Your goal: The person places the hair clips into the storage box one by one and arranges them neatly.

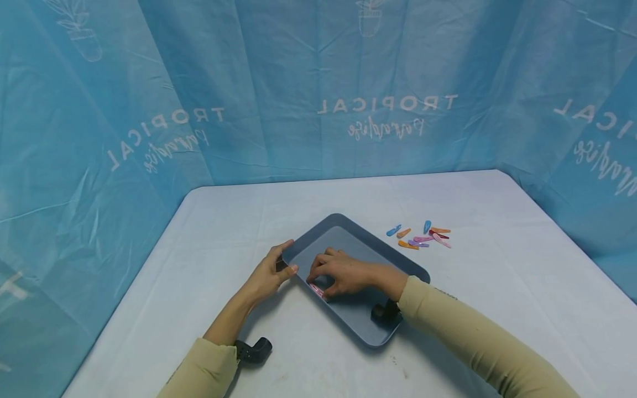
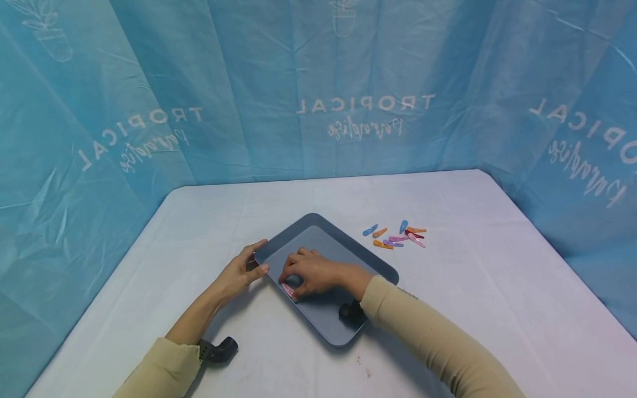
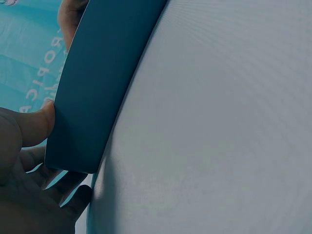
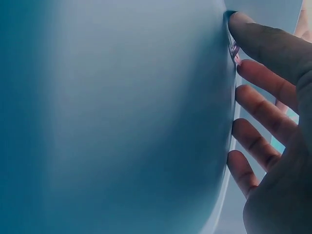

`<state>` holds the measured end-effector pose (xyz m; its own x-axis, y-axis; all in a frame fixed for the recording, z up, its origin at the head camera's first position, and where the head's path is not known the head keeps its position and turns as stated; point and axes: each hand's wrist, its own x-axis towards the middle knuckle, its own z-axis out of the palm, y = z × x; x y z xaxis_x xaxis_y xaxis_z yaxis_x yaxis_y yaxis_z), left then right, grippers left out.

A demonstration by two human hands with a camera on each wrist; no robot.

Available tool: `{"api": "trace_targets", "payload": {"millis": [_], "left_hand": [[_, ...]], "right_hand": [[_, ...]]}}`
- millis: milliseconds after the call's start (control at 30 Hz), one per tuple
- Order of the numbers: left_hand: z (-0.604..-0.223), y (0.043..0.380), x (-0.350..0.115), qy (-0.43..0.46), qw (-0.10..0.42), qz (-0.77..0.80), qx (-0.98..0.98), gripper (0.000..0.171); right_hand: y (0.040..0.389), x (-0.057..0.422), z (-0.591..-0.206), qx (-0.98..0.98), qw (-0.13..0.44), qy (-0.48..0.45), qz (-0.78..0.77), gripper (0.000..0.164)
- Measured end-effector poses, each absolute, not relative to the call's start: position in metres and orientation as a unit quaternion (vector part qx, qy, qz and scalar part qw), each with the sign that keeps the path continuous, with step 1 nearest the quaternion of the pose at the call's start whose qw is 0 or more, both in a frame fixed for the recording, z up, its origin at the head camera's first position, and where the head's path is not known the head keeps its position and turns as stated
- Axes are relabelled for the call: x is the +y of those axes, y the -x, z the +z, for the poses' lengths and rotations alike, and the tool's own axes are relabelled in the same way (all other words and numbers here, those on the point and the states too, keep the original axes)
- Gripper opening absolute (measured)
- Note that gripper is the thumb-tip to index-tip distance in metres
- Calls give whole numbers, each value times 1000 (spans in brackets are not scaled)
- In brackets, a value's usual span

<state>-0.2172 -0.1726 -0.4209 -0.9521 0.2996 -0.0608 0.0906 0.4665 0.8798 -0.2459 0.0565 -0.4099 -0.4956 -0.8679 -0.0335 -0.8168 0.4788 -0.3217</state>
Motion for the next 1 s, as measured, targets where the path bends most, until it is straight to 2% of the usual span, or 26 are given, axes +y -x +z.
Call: {"api": "trace_targets", "payload": {"millis": [433, 800, 1000], "left_hand": [[-422, 217, -174, -119, 107, 501, 851, 66], [-421, 216, -174, -116, 106, 506, 848, 67], [-420, 216, -174, -118, 107, 509, 846, 66]], "right_hand": [[248, 57, -408, 854, 114, 482, -156, 45], [251, 68, -390, 850, 108, 472, -206, 45], [254, 80, -378, 862, 84, 454, -209, 47]]}}
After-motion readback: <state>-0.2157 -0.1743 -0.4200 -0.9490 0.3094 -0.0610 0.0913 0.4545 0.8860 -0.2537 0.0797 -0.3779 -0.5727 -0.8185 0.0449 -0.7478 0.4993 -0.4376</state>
